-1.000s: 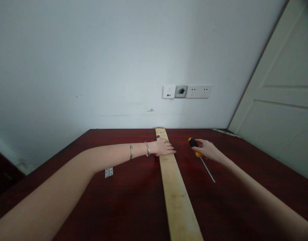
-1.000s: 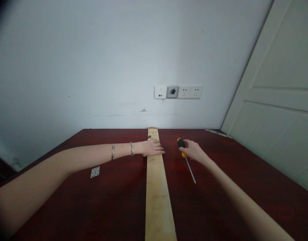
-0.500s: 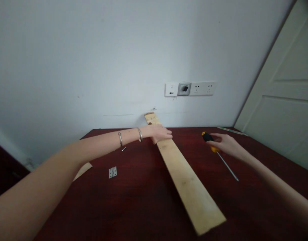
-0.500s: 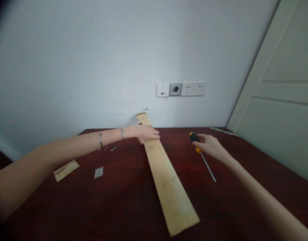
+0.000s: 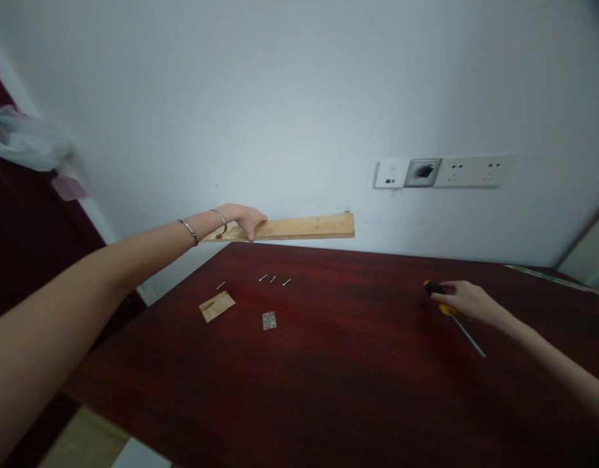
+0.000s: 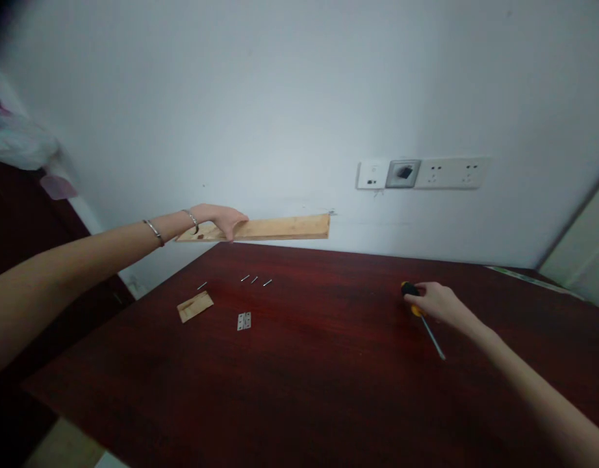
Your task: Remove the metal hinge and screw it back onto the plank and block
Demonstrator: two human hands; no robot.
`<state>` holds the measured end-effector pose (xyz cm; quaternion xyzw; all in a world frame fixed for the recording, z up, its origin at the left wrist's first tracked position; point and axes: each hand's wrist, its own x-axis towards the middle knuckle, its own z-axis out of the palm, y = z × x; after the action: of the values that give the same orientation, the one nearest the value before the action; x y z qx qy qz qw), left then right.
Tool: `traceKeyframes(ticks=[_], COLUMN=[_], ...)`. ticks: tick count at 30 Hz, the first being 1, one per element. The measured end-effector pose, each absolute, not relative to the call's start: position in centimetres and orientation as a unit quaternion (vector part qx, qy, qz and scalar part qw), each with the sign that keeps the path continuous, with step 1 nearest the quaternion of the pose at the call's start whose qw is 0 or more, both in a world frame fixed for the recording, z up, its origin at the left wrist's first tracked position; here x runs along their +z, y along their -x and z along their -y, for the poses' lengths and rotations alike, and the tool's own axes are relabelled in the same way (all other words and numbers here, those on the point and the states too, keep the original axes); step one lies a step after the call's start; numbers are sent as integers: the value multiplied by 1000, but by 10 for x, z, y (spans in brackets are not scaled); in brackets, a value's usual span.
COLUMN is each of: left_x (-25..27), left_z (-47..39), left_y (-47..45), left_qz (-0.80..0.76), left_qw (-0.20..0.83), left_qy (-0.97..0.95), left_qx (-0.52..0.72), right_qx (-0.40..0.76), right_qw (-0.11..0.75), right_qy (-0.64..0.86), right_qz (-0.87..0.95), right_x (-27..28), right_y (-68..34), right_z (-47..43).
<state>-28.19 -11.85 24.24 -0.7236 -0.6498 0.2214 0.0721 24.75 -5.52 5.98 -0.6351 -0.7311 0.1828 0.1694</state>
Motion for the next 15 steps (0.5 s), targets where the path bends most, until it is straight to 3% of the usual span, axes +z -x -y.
traceKeyframes(ticks=[9,15], left_x=[191,155], left_z=[149,145], left_y=[366,396], left_qz=[772,797], left_qw=[28,-8], left_qy=[582,555], left_qx=[253,240], right_qx=[190,217], right_qw=[137,118], right_qy=[417,367], right_qz=[878,897], right_x=[69,63], right_y=[-83,-16], right_z=[124,161])
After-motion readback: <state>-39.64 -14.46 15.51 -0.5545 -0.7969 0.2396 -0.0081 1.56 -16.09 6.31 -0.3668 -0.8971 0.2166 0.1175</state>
